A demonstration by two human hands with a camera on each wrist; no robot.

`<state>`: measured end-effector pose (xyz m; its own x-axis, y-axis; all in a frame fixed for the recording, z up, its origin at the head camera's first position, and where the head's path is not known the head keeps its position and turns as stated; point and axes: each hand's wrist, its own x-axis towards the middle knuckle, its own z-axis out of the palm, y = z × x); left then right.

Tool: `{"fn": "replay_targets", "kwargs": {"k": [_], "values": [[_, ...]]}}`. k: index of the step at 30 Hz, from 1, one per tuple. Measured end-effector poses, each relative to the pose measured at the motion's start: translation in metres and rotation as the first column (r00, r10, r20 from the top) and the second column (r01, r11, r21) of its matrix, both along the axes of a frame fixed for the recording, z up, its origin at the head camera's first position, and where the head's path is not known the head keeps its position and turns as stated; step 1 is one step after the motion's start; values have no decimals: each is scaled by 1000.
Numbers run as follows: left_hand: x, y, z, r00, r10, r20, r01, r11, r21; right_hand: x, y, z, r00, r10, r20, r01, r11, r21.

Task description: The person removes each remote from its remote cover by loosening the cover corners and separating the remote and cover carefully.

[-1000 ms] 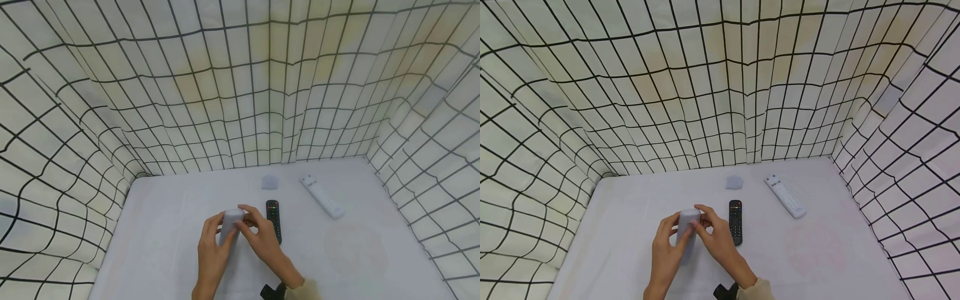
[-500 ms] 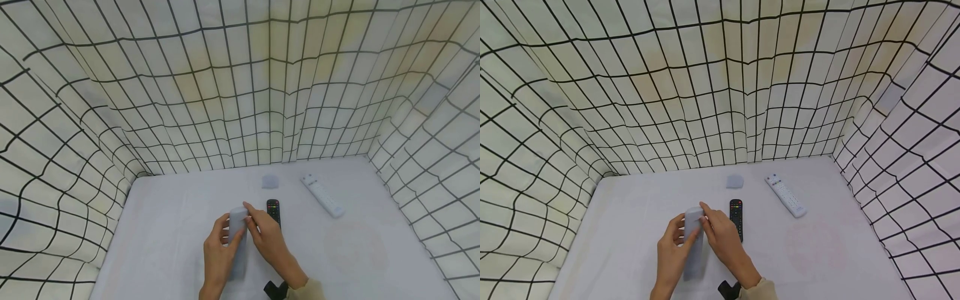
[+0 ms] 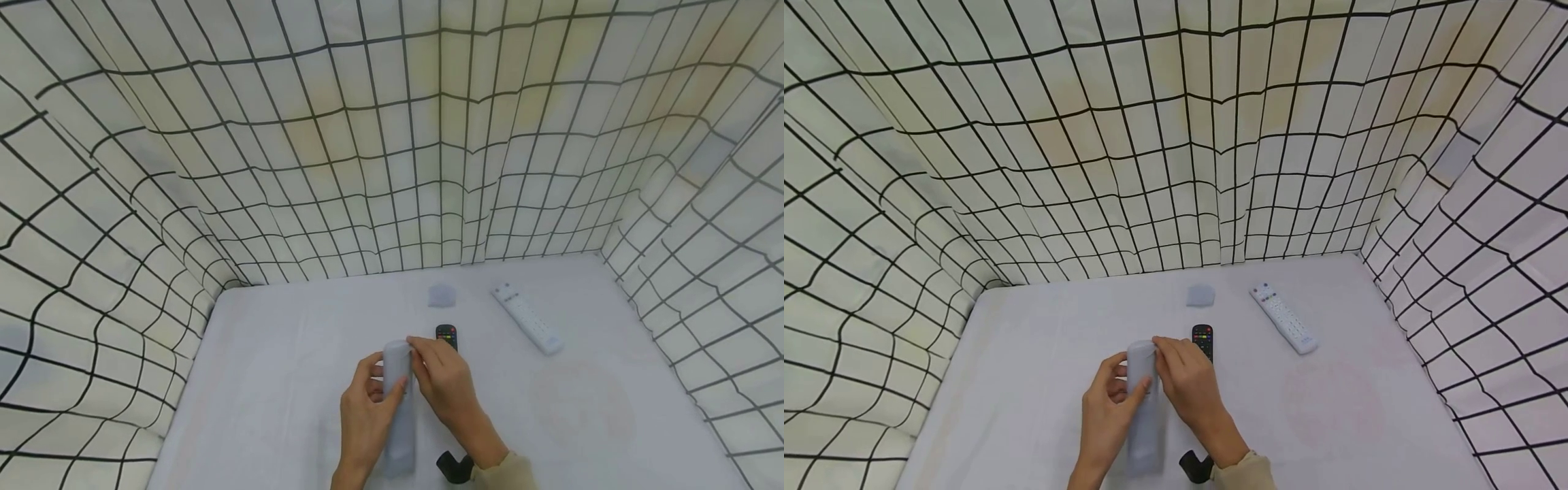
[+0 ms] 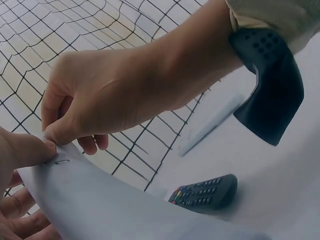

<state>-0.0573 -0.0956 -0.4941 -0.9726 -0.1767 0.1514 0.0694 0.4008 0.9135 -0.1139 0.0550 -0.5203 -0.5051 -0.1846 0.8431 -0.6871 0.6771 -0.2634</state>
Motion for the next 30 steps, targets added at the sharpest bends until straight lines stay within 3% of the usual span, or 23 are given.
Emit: {"fn": "replay_targets", "kwargs": {"k": [4, 8, 13, 16, 18, 21, 24, 28, 30], "values": [[0, -1, 1, 998, -51, 35, 48, 996, 74, 0, 3, 3, 999, 12, 32, -11, 1000, -22], [0, -2, 3, 993, -98, 70, 88, 987, 137, 1, 7, 6, 991, 71, 116, -59, 992, -111], [-1, -5, 4, 982, -161, 100, 138, 969, 206, 1, 12, 6, 963, 144, 230, -93, 972, -217], [-1, -7, 3, 975, -191, 116, 160, 959, 236, 1, 15, 4, 932, 189, 309, -106, 958, -266], [-1, -9, 3, 969, -213, 123, 178, 952, 249, 1, 18, 4, 901, 224, 371, -110, 947, -303], [-1, -12, 0, 958, -255, 130, 211, 935, 284, 2, 22, 6, 835, 294, 465, -122, 923, -364], [0, -15, -2, 943, -300, 142, 240, 912, 334, 3, 27, 8, 751, 392, 531, -153, 886, -438], [1, -18, -5, 925, -346, 158, 266, 885, 382, 3, 32, 7, 640, 526, 560, -200, 818, -540], [1, -18, -6, 918, -365, 156, 281, 875, 394, 2, 33, 6, 596, 568, 568, -204, 791, -577]]}}
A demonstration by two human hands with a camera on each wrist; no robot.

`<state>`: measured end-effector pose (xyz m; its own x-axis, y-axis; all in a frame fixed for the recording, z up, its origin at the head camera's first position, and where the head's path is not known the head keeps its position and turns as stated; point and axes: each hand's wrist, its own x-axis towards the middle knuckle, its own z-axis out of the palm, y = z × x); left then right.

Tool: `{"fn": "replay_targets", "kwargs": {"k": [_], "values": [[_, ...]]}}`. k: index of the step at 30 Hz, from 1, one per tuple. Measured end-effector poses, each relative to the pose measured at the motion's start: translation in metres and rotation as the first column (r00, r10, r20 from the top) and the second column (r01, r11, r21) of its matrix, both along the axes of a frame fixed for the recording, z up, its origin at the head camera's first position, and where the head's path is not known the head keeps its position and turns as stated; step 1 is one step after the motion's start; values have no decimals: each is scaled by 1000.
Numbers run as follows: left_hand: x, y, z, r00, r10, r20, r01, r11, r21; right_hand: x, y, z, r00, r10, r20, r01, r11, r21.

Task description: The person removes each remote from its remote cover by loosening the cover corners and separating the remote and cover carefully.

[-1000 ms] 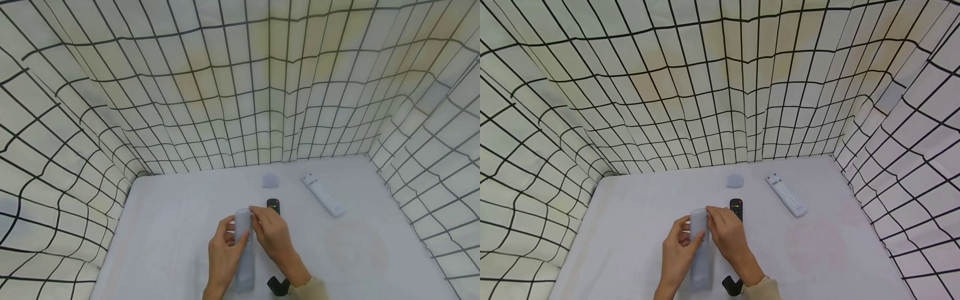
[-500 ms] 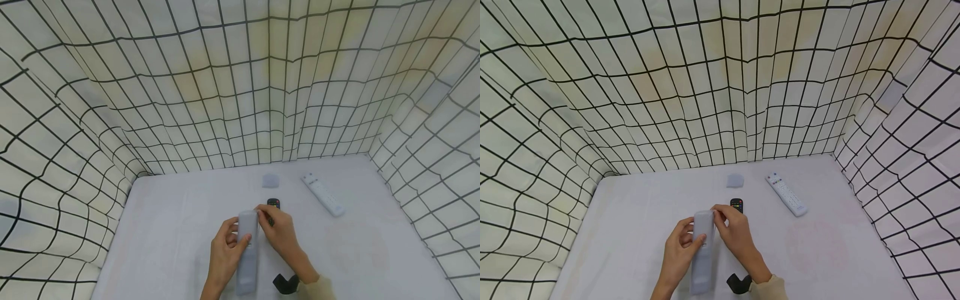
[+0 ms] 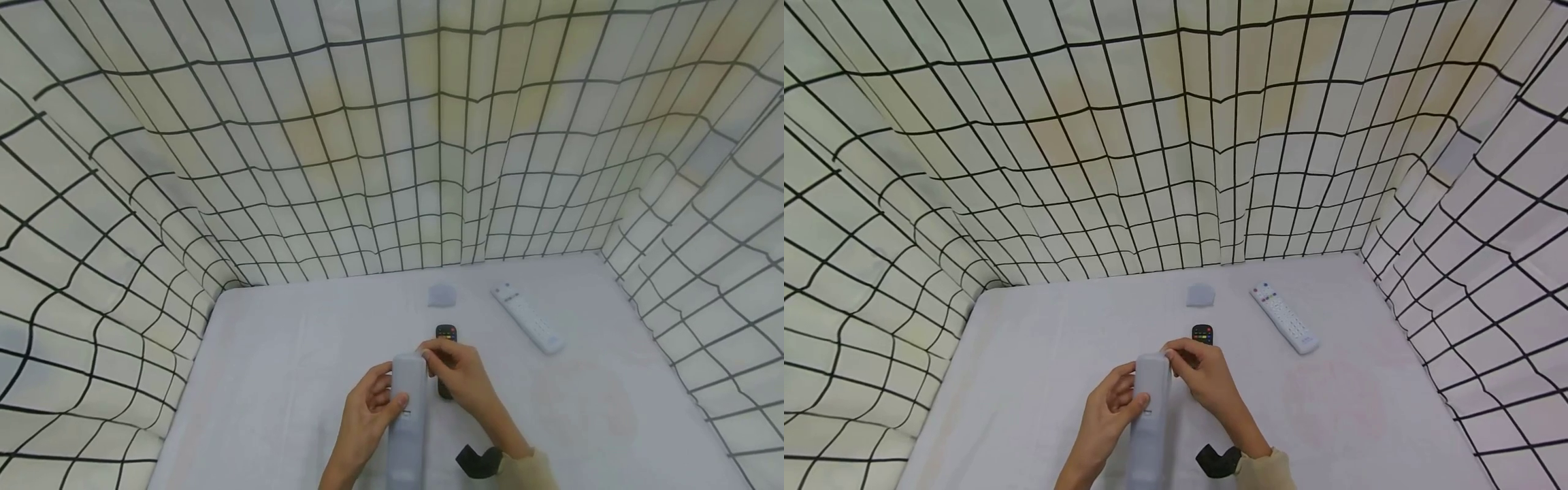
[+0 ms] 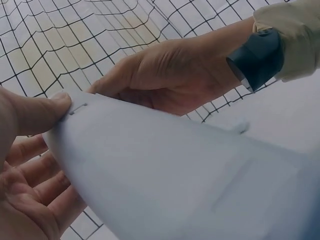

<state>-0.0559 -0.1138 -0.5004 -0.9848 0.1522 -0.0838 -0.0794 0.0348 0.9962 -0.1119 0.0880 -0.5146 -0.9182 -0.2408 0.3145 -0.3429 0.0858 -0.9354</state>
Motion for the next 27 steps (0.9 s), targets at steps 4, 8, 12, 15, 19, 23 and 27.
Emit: {"fn": "replay_targets", "kwargs": {"k": [4, 8, 12, 15, 19, 23, 27], "values": [[0, 0, -1, 1000, -30, 2, 30, 999, 20, 0, 2, -3, 998, 38, 47, -36, 999, -41], [1, 1, -3, 999, -51, 12, 50, 998, 43, 1, 2, -6, 997, 60, 47, -56, 996, -70], [1, 2, -4, 997, -62, 43, 59, 997, 55, 4, 1, -8, 997, 48, 65, -43, 996, -73], [1, 3, -6, 997, -55, 57, 52, 998, 41, 7, 1, -8, 992, 27, 126, -15, 996, -90], [0, 3, -7, 997, -46, 66, 45, 999, 20, 8, -1, -11, 946, 74, 315, -12, 981, -194], [0, 4, -9, 995, -45, 85, 43, 999, 19, 9, -1, -17, 869, 175, 462, -14, 943, -331], [1, 5, -11, 995, -29, 98, 28, 1000, 8, 12, -1, -23, 835, 261, 485, -30, 901, -434]]}}
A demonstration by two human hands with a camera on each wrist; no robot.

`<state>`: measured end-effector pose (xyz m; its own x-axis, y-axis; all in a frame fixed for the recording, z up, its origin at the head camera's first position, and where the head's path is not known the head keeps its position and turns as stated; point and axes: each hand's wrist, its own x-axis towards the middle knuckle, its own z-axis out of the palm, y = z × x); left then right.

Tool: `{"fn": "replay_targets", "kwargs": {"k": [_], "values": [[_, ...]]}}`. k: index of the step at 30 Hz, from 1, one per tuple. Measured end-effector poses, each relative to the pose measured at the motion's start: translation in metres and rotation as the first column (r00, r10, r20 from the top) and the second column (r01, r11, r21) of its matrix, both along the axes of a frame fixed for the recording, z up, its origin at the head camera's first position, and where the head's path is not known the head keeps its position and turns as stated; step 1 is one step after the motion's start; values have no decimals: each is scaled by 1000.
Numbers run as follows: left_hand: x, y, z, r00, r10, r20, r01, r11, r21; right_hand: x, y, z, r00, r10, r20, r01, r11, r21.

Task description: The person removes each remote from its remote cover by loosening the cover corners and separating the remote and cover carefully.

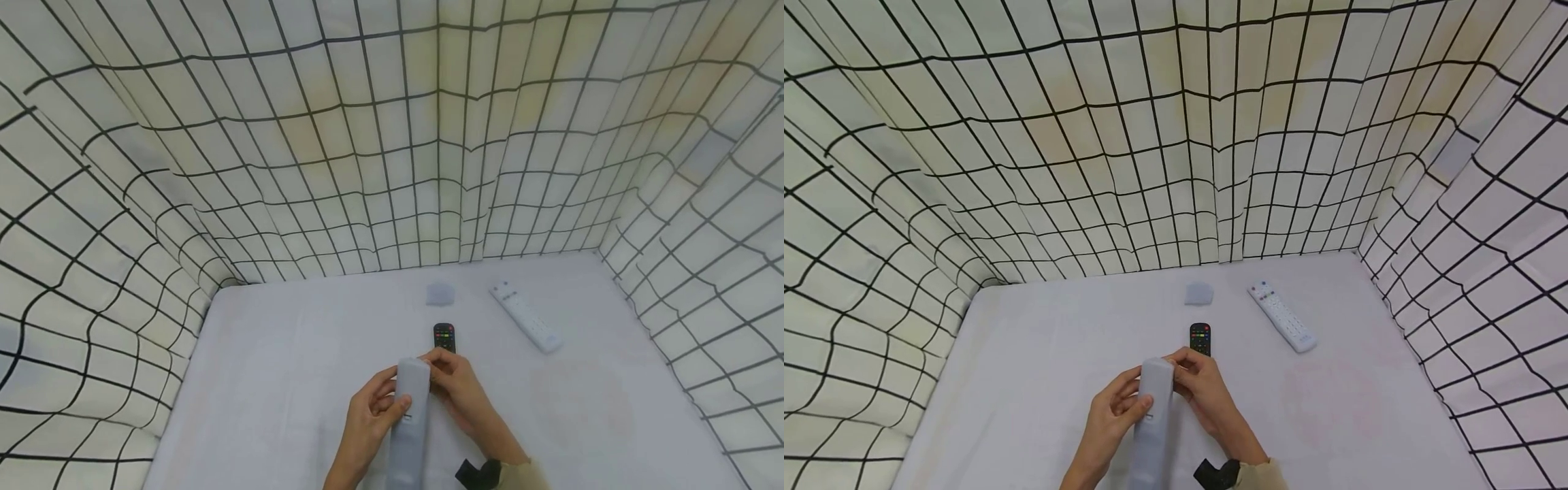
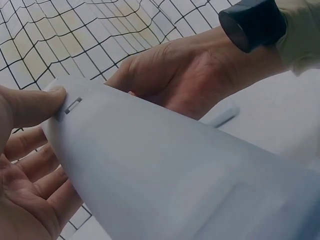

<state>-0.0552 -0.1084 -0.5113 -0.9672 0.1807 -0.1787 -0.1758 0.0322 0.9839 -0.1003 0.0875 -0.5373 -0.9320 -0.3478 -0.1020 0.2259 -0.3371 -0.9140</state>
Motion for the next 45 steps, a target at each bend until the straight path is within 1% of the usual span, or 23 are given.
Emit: {"fn": "replay_targets", "kwargs": {"k": [3, 7, 9, 11, 14, 17, 21, 23, 26, 28, 29, 30, 31, 32, 33, 35, 36, 38, 39, 41, 43, 44, 45], "values": [[1, 2, -1, 1000, 21, 2, -21, 999, -31, 2, -1, -2, 1000, -1, 24, 2, 1000, -27], [3, 6, -2, 999, 50, -6, -50, 997, -62, 5, -1, -4, 998, -49, 49, 49, 999, -2], [3, 9, -2, 997, 78, -19, -79, 995, -67, 6, -2, -4, 996, -65, 66, 64, 998, 17], [3, 12, -3, 992, 119, -42, -122, 990, -74, 8, -2, -4, 994, -75, 77, 72, 996, 43], [2, 16, -4, 977, 192, -97, -202, 974, -105, 11, -3, -3, 992, -82, 94, 75, 994, 84], [1, 19, -3, 954, 251, -161, -272, 954, -126, 15, -5, -1, 992, -81, 93, 69, 991, 118], [0, 23, 0, 929, 301, -215, -334, 933, -133, 20, -7, 0, 995, -58, 76, 44, 985, 169], [-1, 25, 1, 924, 307, -227, -344, 928, -145, 23, -8, -1, 997, -44, 71, 30, 982, 188], [-3, 27, 2, 922, 295, -252, -342, 924, -171, 25, -9, -3, 997, -37, 66, 22, 978, 207], [-3, 29, 1, 916, 274, -293, -341, 917, -208, 27, -10, -3, 997, -41, 64, 27, 976, 215], [-4, 29, 0, 907, 259, -332, -346, 908, -236, 28, -11, -3, 997, -48, 59, 33, 973, 227], [-4, 30, 0, 893, 241, -379, -356, 894, -271, 28, -11, -3, 997, -56, 54, 42, 971, 236], [-4, 30, -1, 874, 218, -435, -373, 875, -310, 29, -12, -2, 997, -66, 47, 52, 968, 247], [-4, 30, -3, 847, 190, -496, -396, 848, -352, 30, -12, -1, 996, -76, 39, 63, 964, 259], [-5, 29, -3, 814, 161, -559, -429, 815, -389, 31, -12, 0, 996, -87, 31, 75, 959, 273], [-6, 28, -5, 735, 100, -671, -504, 742, -441, 32, -13, 2, 994, -108, 14, 98, 946, 309], [-7, 27, -5, 697, 73, -713, -540, 707, -456, 32, -14, 4, 993, -117, 6, 109, 941, 319], [-9, 26, -5, 629, 22, -777, -600, 649, -467, 34, -15, 6, 991, -131, -8, 126, 930, 346], [-10, 25, -5, 600, 0, -800, -620, 631, -466, 34, -16, 6, 991, -137, -12, 132, 927, 352], [-12, 24, -4, 557, -43, -829, -644, 608, -464, 35, -17, 7, 989, -149, -21, 147, 922, 359], [-14, 23, -4, 525, -77, -848, -652, 604, -459, 36, -18, 7, 986, -163, -36, 165, 917, 363], [-16, 22, -4, 513, -90, -854, -651, 608, -455, 36, -18, 7, 984, -170, -45, 174, 916, 361], [-17, 22, -4, 504, -100, -858, -648, 613, -452, 36, -19, 7, 983, -174, -53, 181, 916, 358]]}}
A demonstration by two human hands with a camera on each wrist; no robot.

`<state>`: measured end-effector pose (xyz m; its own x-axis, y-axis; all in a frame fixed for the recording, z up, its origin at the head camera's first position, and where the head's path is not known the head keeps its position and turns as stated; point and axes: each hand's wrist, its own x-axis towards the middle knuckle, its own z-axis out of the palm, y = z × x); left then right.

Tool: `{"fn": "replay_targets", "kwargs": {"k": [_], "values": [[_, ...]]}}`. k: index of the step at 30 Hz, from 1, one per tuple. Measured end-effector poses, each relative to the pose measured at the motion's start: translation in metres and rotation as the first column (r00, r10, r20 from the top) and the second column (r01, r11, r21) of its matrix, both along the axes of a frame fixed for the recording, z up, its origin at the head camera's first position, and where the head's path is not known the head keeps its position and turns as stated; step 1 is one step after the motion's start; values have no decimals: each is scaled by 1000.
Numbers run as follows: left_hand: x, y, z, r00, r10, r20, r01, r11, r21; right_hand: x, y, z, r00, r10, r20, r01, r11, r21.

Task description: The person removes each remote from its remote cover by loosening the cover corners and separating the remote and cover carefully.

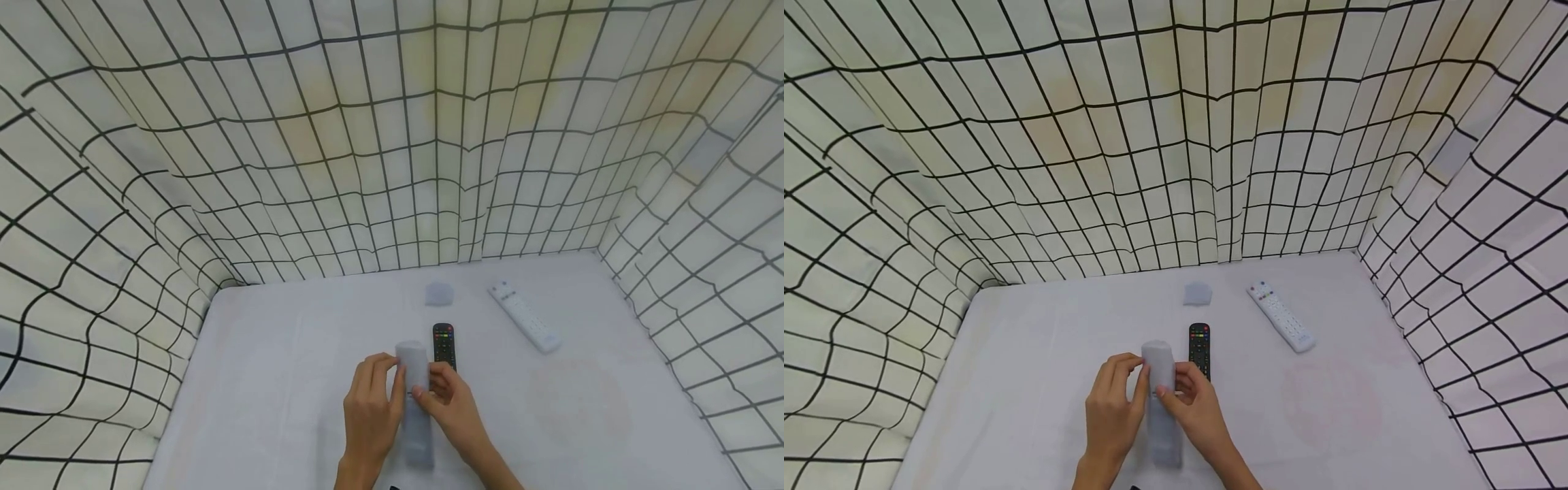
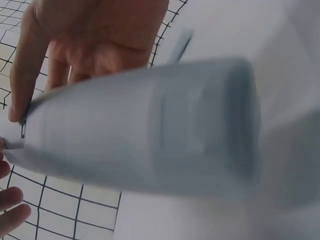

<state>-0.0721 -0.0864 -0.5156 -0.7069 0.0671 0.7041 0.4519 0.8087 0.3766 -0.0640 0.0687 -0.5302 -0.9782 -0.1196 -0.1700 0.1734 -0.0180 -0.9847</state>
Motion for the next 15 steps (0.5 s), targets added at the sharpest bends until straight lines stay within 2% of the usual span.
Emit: {"fn": "replay_targets", "kwargs": {"k": [8, 15], "values": [[-9, -4, -6, 999, -35, -40, 33, 999, -33, 3, 1, -2, 999, 6, -45, -6, 1000, 1], [-15, -9, -2, 999, 4, -42, -7, 998, -62, 5, 5, -1, 998, 17, -67, -16, 1000, 20]]}}
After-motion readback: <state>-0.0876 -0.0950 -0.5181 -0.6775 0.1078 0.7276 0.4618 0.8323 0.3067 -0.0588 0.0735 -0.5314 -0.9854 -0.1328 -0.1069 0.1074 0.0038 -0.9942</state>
